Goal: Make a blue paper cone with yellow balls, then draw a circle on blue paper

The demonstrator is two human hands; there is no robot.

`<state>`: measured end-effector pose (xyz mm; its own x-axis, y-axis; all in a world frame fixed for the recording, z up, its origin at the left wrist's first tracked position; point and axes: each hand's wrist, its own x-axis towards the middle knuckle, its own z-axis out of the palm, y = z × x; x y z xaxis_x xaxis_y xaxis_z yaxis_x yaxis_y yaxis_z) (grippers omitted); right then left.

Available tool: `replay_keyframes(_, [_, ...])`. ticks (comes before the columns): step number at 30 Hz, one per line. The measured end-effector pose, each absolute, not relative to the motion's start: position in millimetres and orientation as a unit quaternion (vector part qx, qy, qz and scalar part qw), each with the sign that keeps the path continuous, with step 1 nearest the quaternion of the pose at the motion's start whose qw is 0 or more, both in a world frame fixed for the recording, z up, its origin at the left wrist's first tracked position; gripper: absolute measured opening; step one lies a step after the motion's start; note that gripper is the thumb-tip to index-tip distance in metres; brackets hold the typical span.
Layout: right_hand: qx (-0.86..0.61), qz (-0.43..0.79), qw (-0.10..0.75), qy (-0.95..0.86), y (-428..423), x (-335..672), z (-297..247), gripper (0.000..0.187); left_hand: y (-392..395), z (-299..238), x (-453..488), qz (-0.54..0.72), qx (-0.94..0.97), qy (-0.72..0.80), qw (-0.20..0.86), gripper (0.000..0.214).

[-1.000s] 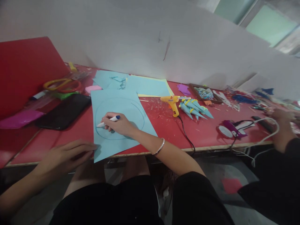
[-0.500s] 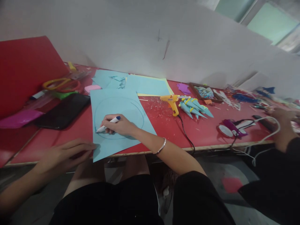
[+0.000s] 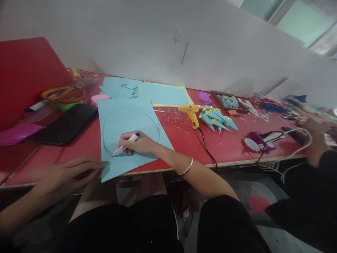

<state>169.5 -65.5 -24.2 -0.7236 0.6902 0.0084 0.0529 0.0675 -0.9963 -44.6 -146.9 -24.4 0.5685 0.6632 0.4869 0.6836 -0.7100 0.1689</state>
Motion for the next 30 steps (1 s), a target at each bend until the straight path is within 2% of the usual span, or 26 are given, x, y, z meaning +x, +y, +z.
replay_keyframes(16, [-0.310,0.629,0.225,-0.676,-71.6,202.2,-19.3,0.015,-143.1,-31.1,-50.1,-0.276,-0.892,-0.358,0.026,0.023])
replay_keyframes(30, [-0.336,0.620,0.237,-0.668,-71.7,234.5,-18.8,0.017,-139.5,-36.4,-54.9,-0.265,-0.887,-0.379,-0.001,0.022])
